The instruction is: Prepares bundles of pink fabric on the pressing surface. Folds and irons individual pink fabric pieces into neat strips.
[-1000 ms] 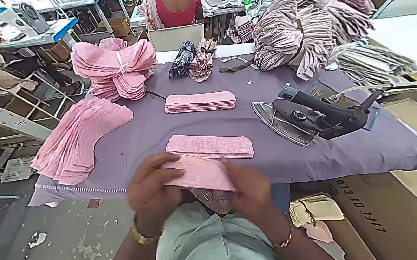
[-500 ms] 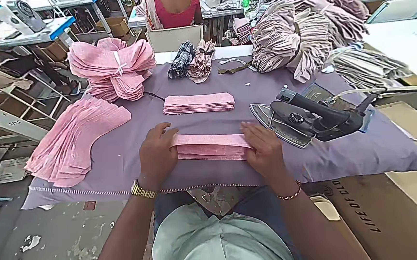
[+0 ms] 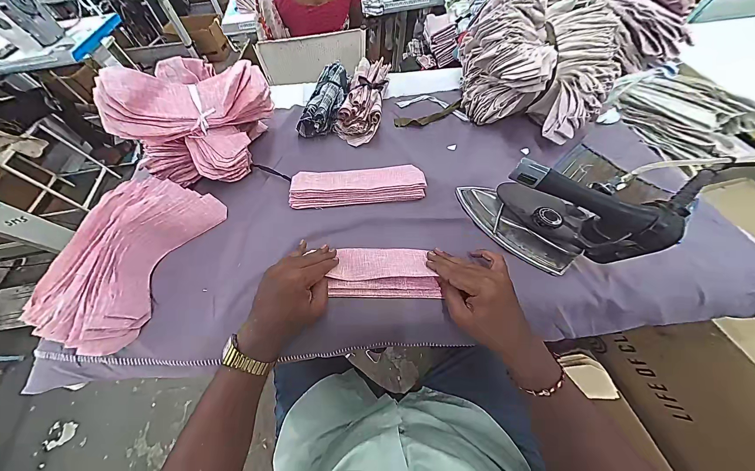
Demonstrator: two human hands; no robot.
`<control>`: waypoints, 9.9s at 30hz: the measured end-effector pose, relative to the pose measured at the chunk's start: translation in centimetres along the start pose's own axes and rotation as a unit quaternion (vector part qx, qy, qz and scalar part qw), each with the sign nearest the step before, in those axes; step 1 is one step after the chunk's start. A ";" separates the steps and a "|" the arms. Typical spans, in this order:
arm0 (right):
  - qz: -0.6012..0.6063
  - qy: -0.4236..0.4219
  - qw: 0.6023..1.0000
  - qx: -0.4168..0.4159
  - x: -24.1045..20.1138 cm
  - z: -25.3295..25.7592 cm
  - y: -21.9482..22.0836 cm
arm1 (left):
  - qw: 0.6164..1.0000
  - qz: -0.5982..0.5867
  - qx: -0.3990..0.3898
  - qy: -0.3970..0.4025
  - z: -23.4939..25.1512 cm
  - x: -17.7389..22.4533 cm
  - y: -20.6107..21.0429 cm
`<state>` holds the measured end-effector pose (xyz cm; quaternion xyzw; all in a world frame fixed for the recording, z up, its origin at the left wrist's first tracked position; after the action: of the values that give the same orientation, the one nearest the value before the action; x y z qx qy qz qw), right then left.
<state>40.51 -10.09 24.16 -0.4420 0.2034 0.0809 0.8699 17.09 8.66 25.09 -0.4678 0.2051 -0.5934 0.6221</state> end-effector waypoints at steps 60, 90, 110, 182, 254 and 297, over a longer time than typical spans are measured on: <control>-0.014 0.198 0.972 -0.129 2.7 5.2 1.7 | 0.944 0.030 -0.212 -0.252 6.8 -2.5 1.9; 0.231 -0.030 0.969 -0.086 2.6 1.1 -1.5 | 0.979 -0.180 -0.074 0.056 0.6 -3.8 -2.2; 0.129 -0.022 0.991 0.021 0.7 0.9 -1.1 | 0.987 -0.157 0.008 -0.031 0.7 -3.8 -1.7; 0.011 -0.108 0.994 -0.004 -2.3 5.0 -9.7 | 0.990 -0.040 -0.120 0.062 -0.2 -3.3 -0.7; 0.310 0.065 0.948 0.019 1.2 3.8 -2.3 | 0.959 -0.282 0.035 -0.017 2.9 -1.5 -2.2; -0.022 -0.041 0.998 0.032 -1.3 -0.5 -1.0 | 0.995 -0.094 -0.026 -0.012 -1.1 -2.2 -3.3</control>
<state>39.56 -11.01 25.19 -0.4146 0.1603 0.0733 0.8928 13.93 10.86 26.64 -0.5084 0.1676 -0.6380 0.5536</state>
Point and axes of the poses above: each hand's wrist, its own z-axis towards the middle knuckle, its own y-axis out of the palm, x = y × z, the point moved 6 cm from there along z, towards the middle knuckle, and after that the axes turned 3 degrees about y, right-handed, at the moved point
